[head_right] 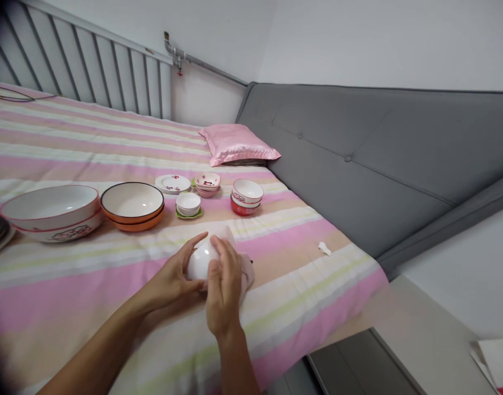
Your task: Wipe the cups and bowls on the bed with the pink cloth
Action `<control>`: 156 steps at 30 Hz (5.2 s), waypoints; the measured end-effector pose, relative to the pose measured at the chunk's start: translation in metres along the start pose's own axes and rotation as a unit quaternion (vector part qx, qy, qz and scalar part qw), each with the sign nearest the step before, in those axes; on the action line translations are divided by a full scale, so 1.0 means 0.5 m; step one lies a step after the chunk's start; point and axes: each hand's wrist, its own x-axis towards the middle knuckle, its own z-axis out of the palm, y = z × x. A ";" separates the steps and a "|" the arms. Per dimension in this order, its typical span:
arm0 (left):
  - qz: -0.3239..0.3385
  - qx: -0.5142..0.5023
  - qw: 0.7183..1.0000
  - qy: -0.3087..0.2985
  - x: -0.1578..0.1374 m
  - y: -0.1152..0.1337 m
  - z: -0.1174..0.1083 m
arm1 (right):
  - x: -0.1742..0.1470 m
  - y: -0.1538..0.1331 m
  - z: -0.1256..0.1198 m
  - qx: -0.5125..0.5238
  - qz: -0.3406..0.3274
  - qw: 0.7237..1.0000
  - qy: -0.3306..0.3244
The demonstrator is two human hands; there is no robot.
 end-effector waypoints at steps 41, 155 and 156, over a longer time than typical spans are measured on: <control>-0.078 -0.232 0.969 -0.043 0.010 -0.021 -0.024 | 0.012 0.062 0.000 -0.005 -0.018 0.999 0.047; -0.107 -0.249 0.947 -0.173 0.000 -0.039 0.003 | 0.017 0.013 -0.027 -0.092 -0.033 0.995 -0.007; -0.101 -0.256 0.948 -0.160 0.001 -0.038 0.003 | 0.014 0.003 -0.021 -0.129 -0.052 0.990 -0.022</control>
